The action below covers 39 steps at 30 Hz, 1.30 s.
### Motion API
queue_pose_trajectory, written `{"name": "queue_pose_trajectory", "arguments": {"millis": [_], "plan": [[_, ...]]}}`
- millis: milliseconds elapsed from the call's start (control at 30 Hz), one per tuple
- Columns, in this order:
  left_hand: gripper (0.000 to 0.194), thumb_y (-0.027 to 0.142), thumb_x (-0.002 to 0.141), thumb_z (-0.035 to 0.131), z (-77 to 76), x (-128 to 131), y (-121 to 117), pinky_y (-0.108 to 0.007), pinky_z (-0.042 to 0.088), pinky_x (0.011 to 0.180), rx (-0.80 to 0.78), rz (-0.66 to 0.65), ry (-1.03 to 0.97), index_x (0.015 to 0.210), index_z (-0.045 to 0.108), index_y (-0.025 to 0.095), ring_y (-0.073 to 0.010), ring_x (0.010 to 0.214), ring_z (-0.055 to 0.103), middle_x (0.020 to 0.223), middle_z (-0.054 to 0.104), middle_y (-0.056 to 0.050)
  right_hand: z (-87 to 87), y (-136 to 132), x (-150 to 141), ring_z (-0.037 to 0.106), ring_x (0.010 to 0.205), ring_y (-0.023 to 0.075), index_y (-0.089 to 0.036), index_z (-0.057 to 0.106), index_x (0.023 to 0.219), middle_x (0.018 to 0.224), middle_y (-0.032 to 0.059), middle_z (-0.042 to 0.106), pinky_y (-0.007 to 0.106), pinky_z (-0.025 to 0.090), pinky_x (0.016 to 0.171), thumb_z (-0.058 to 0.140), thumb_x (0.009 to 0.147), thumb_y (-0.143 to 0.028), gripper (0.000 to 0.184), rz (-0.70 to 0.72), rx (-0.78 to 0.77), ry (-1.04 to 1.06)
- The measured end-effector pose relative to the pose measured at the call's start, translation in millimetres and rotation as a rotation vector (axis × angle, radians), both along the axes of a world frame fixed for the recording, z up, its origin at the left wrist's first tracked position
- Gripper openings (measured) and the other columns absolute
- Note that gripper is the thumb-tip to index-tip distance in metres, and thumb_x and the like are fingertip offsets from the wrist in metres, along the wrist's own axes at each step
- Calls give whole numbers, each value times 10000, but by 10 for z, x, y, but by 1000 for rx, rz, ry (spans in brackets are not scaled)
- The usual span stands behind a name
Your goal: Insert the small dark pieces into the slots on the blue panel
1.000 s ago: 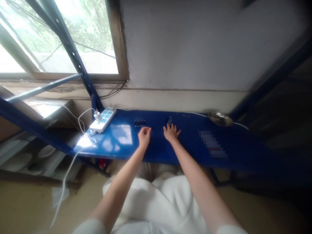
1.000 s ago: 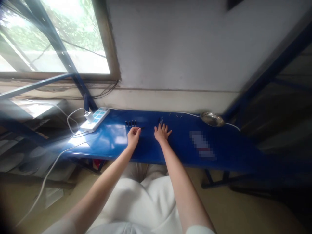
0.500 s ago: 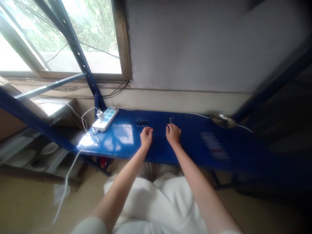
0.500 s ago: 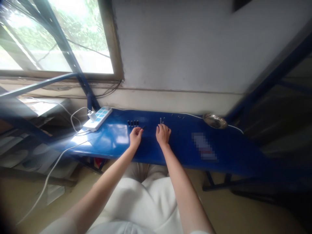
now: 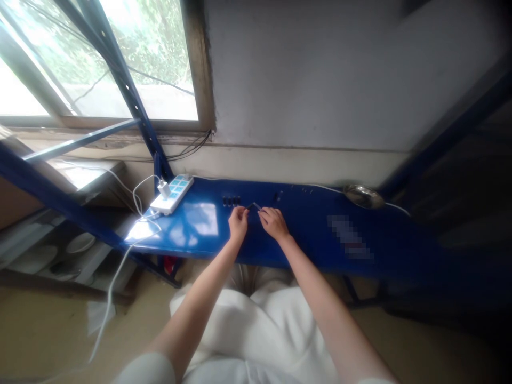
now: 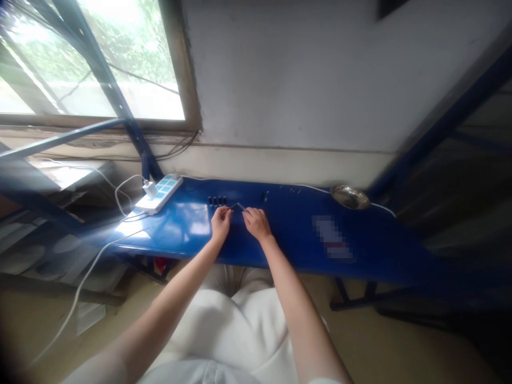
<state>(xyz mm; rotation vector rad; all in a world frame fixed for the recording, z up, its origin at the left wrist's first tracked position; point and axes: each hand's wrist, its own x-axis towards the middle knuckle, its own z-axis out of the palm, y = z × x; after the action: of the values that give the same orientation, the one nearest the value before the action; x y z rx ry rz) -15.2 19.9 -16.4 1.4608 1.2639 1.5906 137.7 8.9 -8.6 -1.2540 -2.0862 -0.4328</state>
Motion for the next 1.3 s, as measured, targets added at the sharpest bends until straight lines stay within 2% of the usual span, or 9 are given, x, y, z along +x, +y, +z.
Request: {"name": "queue_pose_trajectory", "arguments": {"millis": [167, 300, 467, 567, 667, 767, 967, 1167, 1300], "plan": [[176, 283, 812, 508, 4, 2, 1, -270, 497, 702, 25, 16, 10, 928, 562, 163, -133, 714, 612, 825, 630, -54, -13, 11, 5, 545, 811, 170, -171, 667, 881, 919, 81, 643, 300, 383, 739, 384, 888, -208, 286, 17, 5, -2], [264, 258, 824, 481, 33, 11, -13, -280, 497, 731, 77, 21, 57, 1060, 560, 169, -130, 732, 609, 930, 636, -75, -19, 8, 3, 550, 811, 170, -166, 663, 902, 928, 87, 638, 300, 393, 744, 382, 887, -194, 282, 15, -19, 1], [445, 241, 826, 472, 65, 25, -49, -286, 503, 718, 132, -57, 147, 1268, 445, 203, -151, 826, 615, 1188, 562, -109, -2, -10, -4, 562, 843, 174, -174, 658, 944, 967, 94, 633, 309, 406, 770, 343, 903, -216, 321, -10, -93, 12], [427, 219, 834, 445, 63, 28, -57, -300, 501, 748, 197, -129, 220, 1260, 464, 216, -180, 964, 589, 1254, 520, -101, 5, -16, -8, 568, 877, 182, -175, 656, 970, 1024, 100, 627, 327, 419, 808, 318, 909, -224, 347, -27, -129, 27], [397, 199, 836, 429, 55, 30, -55, -315, 488, 804, 236, -184, 284, 1226, 504, 224, -186, 1036, 561, 1180, 574, -88, 2, -13, -12, 573, 911, 187, -179, 652, 991, 1082, 104, 611, 335, 435, 843, 305, 912, -239, 361, -45, -159, 72], [360, 215, 836, 441, 61, 31, -55, -299, 496, 761, 215, -172, 300, 1182, 538, 207, -169, 904, 604, 1048, 634, -86, -8, -6, -16, 567, 981, 191, -179, 638, 1024, 1136, 105, 584, 325, 451, 871, 295, 914, -259, 370, -69, -188, 124], [194, 270, 808, 516, 115, 38, -82, -284, 492, 693, 160, -86, 326, 917, 640, 168, -149, 707, 601, 877, 670, -73, -26, 8, -15, 522, 1104, 190, -146, 623, 1033, 1210, 123, 534, 338, 423, 967, 295, 907, -265, 370, -30, -203, 186], [170, 258, 822, 494, 167, 69, -73, -285, 477, 695, 203, -89, 367, 901, 626, 186, -153, 729, 591, 851, 652, -63, -9, -5, -10, 510, 1125, 204, -150, 601, 1065, 1230, 130, 522, 369, 428, 967, 314, 891, -251, 351, -42, -203, 207], [196, 257, 843, 454, 316, 92, 17, -308, 453, 745, 297, -114, 480, 893, 629, 184, -176, 792, 566, 844, 622, -78, 13, -24, -4, 503, 1134, 209, -129, 566, 1125, 1242, 147, 503, 349, 444, 950, 316, 883, -247, 367, -64, -210, 214]]}}
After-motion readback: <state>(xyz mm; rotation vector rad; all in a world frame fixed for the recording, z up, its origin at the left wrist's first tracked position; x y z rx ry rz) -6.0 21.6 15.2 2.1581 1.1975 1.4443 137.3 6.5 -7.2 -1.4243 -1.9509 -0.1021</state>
